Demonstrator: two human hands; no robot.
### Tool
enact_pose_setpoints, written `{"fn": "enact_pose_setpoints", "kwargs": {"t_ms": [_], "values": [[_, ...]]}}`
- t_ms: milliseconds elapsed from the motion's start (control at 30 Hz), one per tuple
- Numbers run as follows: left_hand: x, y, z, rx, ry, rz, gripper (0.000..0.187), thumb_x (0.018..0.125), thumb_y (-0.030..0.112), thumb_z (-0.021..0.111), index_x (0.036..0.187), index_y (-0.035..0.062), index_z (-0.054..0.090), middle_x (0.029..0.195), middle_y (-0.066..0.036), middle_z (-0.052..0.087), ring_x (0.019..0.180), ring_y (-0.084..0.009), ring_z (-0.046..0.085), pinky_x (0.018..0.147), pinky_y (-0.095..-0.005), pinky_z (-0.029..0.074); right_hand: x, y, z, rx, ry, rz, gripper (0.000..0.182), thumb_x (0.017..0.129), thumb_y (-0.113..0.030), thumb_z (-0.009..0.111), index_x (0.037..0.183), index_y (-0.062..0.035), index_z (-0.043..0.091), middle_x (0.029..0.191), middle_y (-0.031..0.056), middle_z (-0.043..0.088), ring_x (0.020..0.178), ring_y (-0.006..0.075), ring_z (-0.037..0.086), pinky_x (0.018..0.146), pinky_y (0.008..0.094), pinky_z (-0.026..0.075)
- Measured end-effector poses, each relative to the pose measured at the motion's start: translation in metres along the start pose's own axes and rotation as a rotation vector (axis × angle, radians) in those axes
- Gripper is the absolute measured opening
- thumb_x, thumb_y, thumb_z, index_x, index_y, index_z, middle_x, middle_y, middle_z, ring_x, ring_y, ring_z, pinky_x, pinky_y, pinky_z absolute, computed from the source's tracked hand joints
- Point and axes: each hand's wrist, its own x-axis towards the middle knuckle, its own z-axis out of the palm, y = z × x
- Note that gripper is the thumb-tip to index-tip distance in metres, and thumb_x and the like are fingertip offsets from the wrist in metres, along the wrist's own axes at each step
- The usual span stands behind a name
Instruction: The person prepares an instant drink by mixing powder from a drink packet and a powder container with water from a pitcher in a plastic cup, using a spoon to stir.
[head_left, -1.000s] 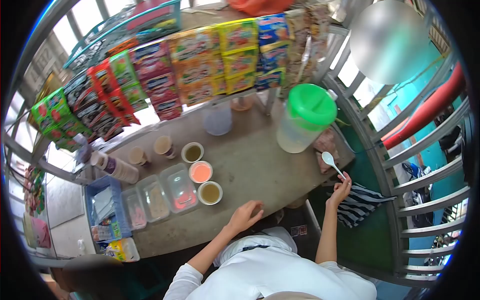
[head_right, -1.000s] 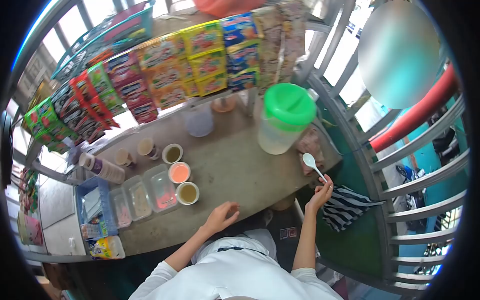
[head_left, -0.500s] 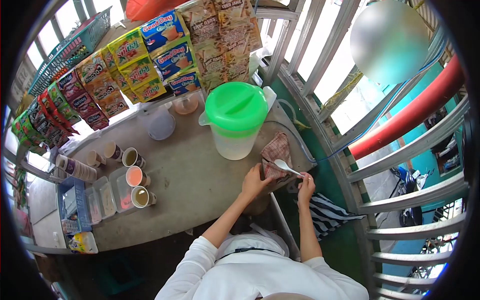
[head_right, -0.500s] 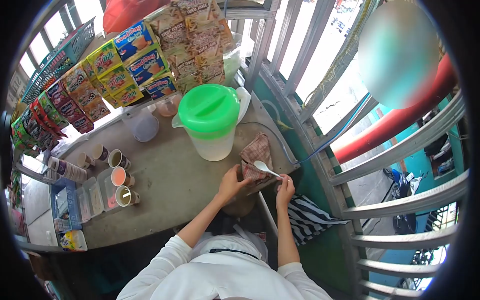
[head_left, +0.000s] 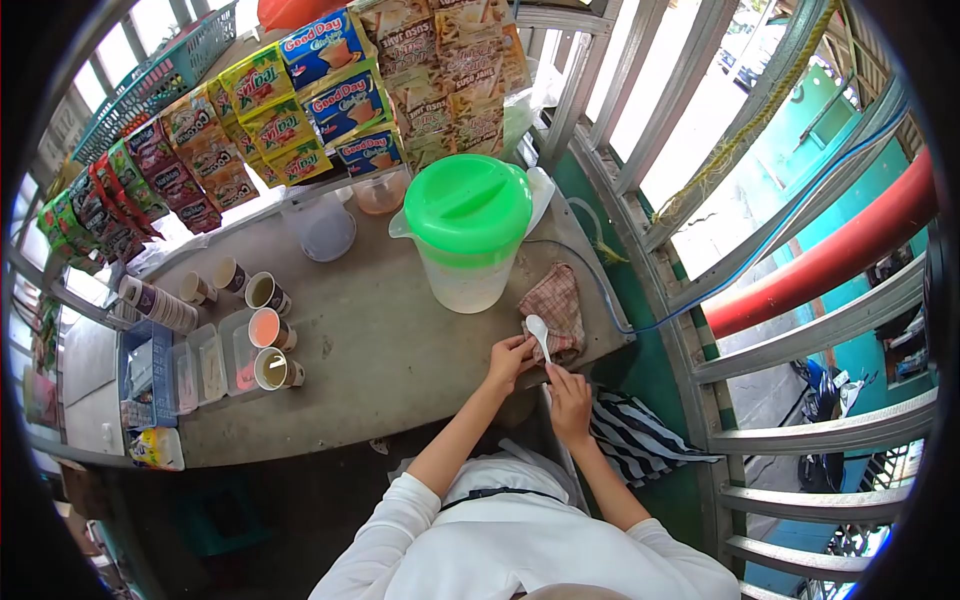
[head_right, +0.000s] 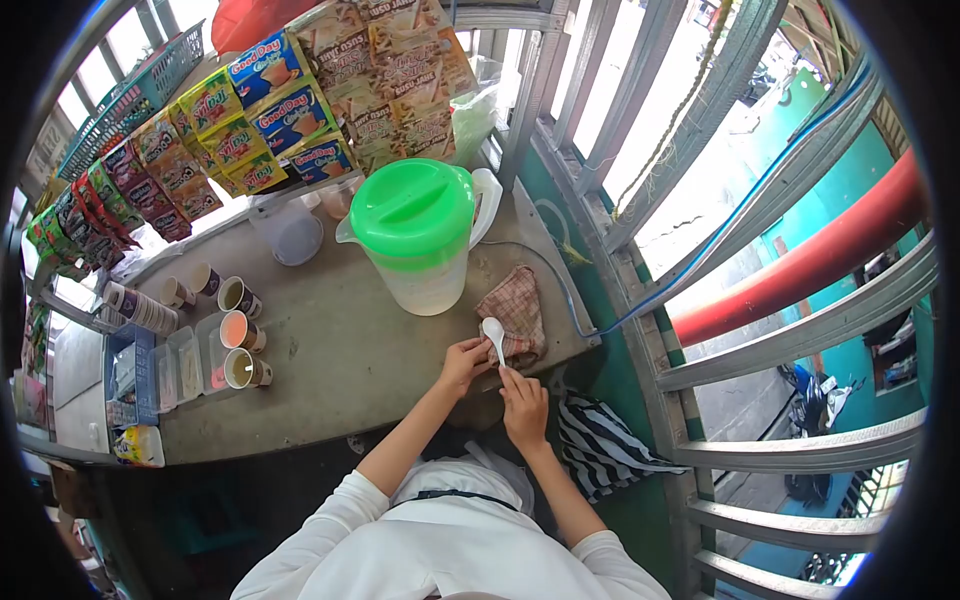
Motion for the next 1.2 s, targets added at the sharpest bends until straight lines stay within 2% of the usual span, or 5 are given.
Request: {"fn": "enact_pose_setpoints", "kwargs": {"t_ms": [467, 700, 833, 967, 1200], "values": [[0.010, -0.023, -0.004, -0.415, 0.000, -0.102, 0.032, 0.093, 0.009, 0.061, 0.122, -0.0007, 0.054, 0.109, -0.008, 0.064, 0.099, -0.0192, 0.063, 0.086, -0.0339, 0.054, -0.046, 0.000, -0.039, -0.001, 0.104, 0.024, 0.030, 0.091, -0.014, 0.058, 0.118, -0.0052, 0.064, 0.105, 0.0070, 0.065, 0.085, 0.0216, 0.055, 0.077, 0.0350, 0.039], [0.006, -0.028, -0.006, -0.409, 0.004, -0.059, 0.028, 0.092, 0.009, 0.062, 0.117, -0.0003, 0.055, 0.106, -0.010, 0.065, 0.100, -0.0208, 0.064, 0.085, -0.0344, 0.055, -0.007, 0.020, -0.021, 1.037, 0.307, 0.830, 0.031, 0.102, -0.025, 0.045, 0.113, -0.0020, 0.063, 0.091, 0.0041, 0.064, 0.066, 0.0068, 0.049, 0.059, 0.0212, 0.037], [-0.003, -0.021, -0.013, -0.430, 0.036, -0.042, 0.028, 0.091, 0.013, 0.064, 0.115, 0.0011, 0.057, 0.103, -0.010, 0.064, 0.099, -0.0231, 0.065, 0.085, -0.0383, 0.055, -0.016, 0.039, -0.015, 1.017, 0.471, 1.076, 0.031, 0.101, -0.023, 0.044, 0.114, -0.0018, 0.063, 0.091, 0.0022, 0.064, 0.059, 0.0032, 0.041, 0.053, 0.0183, 0.030], [-0.038, -0.007, -0.034, -0.523, 0.158, 0.078, 0.023, 0.093, 0.028, 0.063, 0.097, 0.0067, 0.058, 0.084, -0.005, 0.060, 0.084, -0.0220, 0.065, 0.079, -0.0380, 0.055, -0.016, 0.025, -0.031, 0.774, 0.535, 0.930, 0.031, 0.101, -0.025, 0.045, 0.112, -0.0017, 0.063, 0.086, 0.0001, 0.060, 0.058, 0.0021, 0.036, 0.053, 0.0176, 0.027], [-0.141, 0.003, -0.150, -0.371, 0.478, 0.332, 0.030, 0.096, 0.035, 0.058, 0.083, 0.0084, 0.051, 0.066, 0.000, 0.048, 0.064, -0.0137, 0.060, 0.060, -0.0297, 0.054, 0.044, -0.060, -0.007, 1.110, 0.001, 0.579, 0.034, 0.102, -0.029, 0.045, 0.109, -0.0003, 0.062, 0.084, 0.0015, 0.060, 0.067, 0.0061, 0.046, 0.060, 0.0202, 0.035]]}}
